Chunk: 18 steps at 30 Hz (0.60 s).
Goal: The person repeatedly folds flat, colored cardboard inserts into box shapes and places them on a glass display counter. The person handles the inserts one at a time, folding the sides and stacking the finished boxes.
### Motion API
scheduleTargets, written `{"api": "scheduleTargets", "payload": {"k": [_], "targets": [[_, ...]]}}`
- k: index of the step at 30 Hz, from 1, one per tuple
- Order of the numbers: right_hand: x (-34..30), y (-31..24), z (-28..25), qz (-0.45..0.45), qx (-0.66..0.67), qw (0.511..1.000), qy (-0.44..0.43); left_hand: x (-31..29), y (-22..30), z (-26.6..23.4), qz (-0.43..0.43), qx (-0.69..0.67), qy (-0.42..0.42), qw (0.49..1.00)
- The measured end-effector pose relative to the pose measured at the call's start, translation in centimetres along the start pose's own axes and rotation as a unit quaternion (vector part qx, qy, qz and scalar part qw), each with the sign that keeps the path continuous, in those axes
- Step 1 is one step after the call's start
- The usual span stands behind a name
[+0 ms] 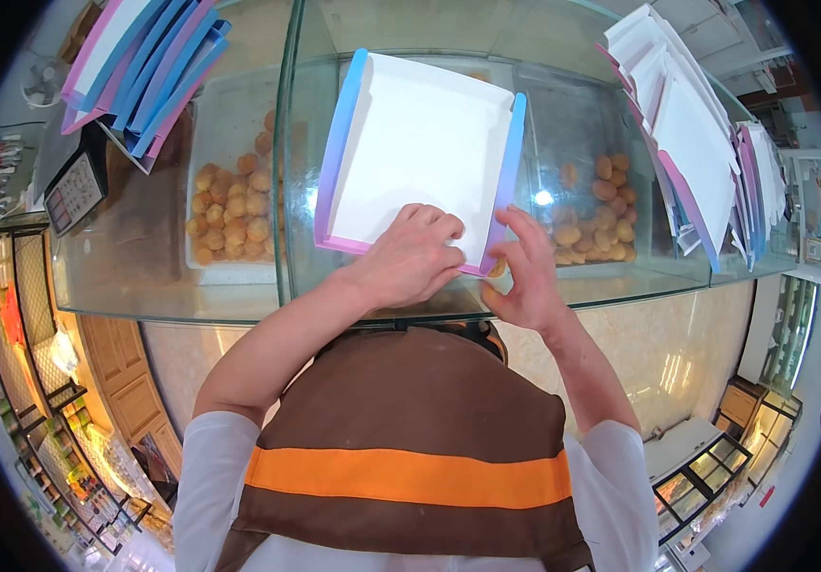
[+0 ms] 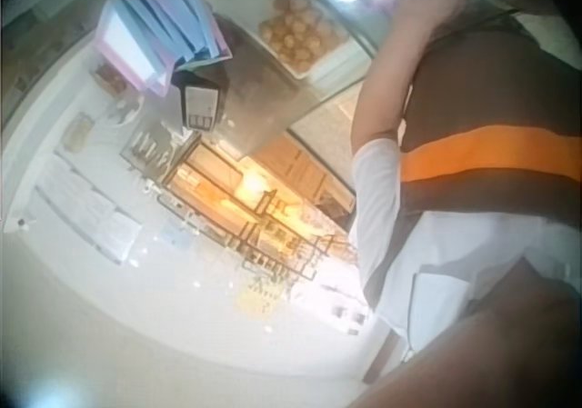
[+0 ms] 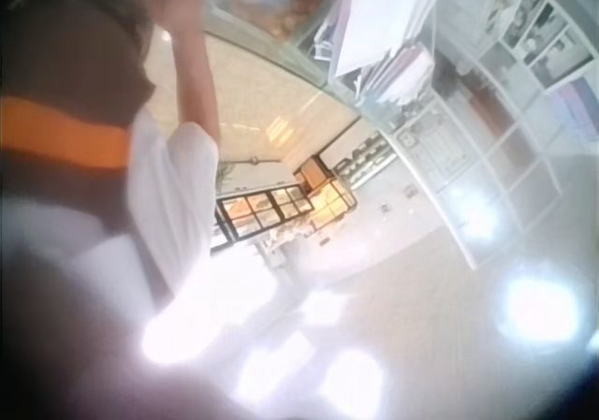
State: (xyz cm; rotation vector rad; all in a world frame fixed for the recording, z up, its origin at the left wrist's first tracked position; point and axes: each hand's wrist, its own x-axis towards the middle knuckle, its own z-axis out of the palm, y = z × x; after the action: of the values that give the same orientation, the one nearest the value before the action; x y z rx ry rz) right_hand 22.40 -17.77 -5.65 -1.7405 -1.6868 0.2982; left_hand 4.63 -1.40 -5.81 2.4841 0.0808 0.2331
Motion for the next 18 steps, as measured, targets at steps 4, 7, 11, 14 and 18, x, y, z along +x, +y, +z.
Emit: {"api": "scheduleTargets", "payload": {"k": [4,7,11,14,18], "targets": [[-0.6,-0.1,0.3,-0.05,-0.072,0.995,-0.044,-0.1,0.4,0.1,0.006,0.005,0.008,1.0],[-0.3,-0.4,1.4,-0.033,-0.075,0.995,-0.058,-0.4,0.8,0.7,0.017,0.07,0.056,0.996],[3.3,-4.9,-0.8,-0.024,0.039,0.996,0.082,-1.4,1.0,-0.8,-0.018,0.103,0.28,0.954],[5.2,-5.0,-2.6,0.056,0.11,0.966,0.228,-2.8,1.5,-6.1,-0.11,-0.047,0.456,0.882],[6.9,-1.0,-2.1,0.302,0.477,0.782,0.263,-1.1,3.9,-9.7,-0.142,-0.632,0.557,0.521]]}}
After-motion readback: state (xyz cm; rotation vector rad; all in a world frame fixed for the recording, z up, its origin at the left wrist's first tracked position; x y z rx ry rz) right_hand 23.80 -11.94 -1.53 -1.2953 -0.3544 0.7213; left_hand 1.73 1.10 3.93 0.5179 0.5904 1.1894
